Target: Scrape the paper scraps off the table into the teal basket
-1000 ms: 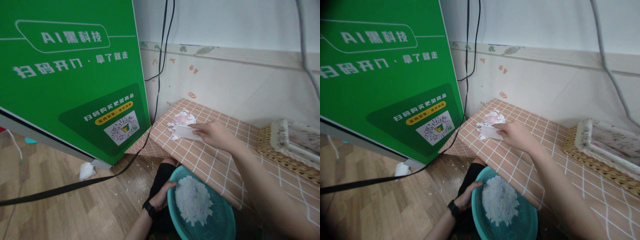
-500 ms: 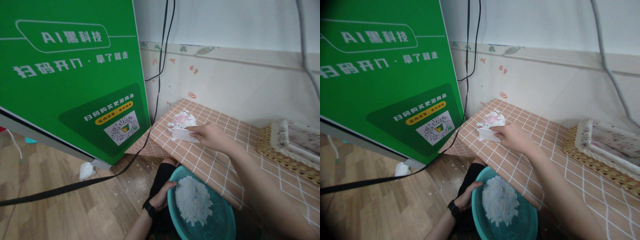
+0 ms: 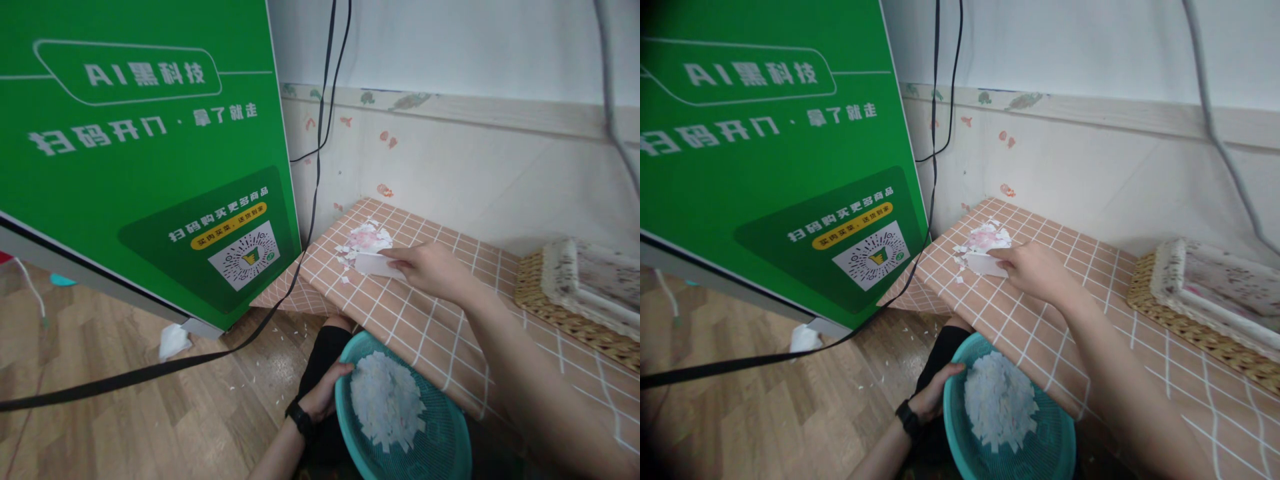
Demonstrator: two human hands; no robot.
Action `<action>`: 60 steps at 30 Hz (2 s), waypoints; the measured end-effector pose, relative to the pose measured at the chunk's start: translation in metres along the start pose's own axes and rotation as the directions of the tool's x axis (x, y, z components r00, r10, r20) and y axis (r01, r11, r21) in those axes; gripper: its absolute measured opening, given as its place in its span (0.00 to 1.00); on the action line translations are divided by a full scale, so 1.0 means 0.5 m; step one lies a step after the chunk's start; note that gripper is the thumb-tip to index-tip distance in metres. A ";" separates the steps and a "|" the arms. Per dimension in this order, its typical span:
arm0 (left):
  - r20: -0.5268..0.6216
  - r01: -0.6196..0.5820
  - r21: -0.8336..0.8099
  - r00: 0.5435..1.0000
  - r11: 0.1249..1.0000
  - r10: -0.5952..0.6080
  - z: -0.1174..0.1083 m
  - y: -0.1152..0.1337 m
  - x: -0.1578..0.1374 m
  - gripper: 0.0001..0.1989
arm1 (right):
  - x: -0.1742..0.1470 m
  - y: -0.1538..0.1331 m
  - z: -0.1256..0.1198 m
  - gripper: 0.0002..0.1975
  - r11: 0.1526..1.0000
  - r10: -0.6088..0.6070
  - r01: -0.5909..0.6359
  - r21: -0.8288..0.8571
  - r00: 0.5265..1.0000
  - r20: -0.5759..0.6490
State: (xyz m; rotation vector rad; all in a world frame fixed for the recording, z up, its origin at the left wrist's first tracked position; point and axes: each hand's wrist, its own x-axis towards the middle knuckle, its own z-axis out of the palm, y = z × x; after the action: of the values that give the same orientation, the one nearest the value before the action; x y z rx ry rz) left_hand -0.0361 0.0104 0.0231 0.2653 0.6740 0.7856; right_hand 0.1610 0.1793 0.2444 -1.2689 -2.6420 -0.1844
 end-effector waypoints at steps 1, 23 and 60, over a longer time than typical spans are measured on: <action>-0.006 0.005 -0.004 1.000 1.000 -0.005 0.000 -0.001 0.000 0.22 | 0.000 0.002 -0.001 0.19 1.000 0.002 -0.002 -0.004 1.000 -0.004; 0.013 0.004 -0.007 1.000 1.000 -0.004 -0.003 -0.001 0.001 0.22 | -0.006 0.026 -0.013 0.18 0.991 0.029 -0.027 0.133 1.000 -0.010; 0.025 -0.010 -0.002 1.000 1.000 0.010 0.007 0.003 0.002 0.20 | -0.001 0.012 -0.001 0.18 0.979 -0.006 -0.004 0.202 0.999 0.046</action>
State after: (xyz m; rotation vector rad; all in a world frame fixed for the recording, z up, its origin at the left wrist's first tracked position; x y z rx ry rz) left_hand -0.0340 0.0122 0.0260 0.2772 0.6487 0.7914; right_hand 0.1661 0.1824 0.2448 -1.2184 -2.6197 0.1133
